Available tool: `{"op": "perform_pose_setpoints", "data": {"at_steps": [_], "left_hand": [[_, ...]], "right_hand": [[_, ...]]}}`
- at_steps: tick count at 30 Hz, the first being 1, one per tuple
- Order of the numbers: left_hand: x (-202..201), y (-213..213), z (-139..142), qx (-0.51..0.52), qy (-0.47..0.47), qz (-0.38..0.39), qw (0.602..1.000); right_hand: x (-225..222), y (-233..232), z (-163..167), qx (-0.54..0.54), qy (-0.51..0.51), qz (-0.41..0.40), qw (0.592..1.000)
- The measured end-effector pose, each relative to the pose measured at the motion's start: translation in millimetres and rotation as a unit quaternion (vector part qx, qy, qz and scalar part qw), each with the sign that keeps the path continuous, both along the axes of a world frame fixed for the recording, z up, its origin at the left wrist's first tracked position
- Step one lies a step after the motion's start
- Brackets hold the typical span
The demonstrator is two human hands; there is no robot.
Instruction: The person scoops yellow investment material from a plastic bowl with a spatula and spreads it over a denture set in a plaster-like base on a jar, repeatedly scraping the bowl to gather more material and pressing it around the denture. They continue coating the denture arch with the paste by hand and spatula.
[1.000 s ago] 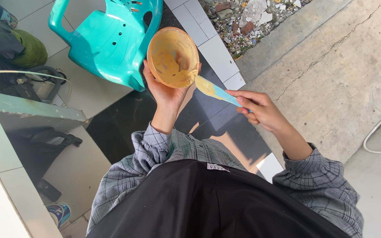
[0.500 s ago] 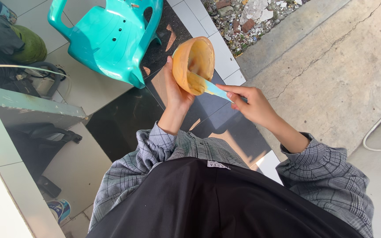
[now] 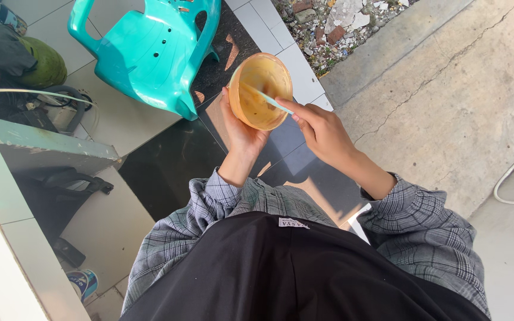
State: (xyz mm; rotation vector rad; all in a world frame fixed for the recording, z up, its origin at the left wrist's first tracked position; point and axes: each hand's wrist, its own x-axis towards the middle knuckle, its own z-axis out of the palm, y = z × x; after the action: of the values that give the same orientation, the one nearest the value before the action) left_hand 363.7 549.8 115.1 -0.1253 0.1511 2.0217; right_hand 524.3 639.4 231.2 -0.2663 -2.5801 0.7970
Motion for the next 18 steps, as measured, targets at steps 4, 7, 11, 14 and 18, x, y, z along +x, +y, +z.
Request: {"op": "perform_pose_setpoints", "data": {"at_steps": [4, 7, 11, 14, 18], "left_hand": [[-1.0, -2.1, 3.7, -0.001, -0.009, 0.016, 1.0], [-2.9, -3.1, 4.8, 0.033, -0.011, 0.01, 0.999], [-9.1, -1.3, 8.7, 0.049, -0.017, -0.003, 0.999], [-9.7, -4.7, 12.4, 0.034, -0.001, -0.006, 0.999], [-9.3, -7.9, 15.8, 0.03, 0.023, -0.045, 0.998]], "right_hand": [[-1.2, -0.4, -1.6, 0.007, -0.013, -0.015, 1.0], [-0.9, -1.1, -6.0, 0.02, -0.026, -0.016, 0.999], [-1.6, -2.7, -9.5, 0.045, -0.021, -0.008, 0.999], [-2.9, -1.2, -7.1, 0.063, -0.027, -0.012, 0.998], [-3.1, 1.2, -0.4, 0.045, -0.026, -0.004, 0.999]]}}
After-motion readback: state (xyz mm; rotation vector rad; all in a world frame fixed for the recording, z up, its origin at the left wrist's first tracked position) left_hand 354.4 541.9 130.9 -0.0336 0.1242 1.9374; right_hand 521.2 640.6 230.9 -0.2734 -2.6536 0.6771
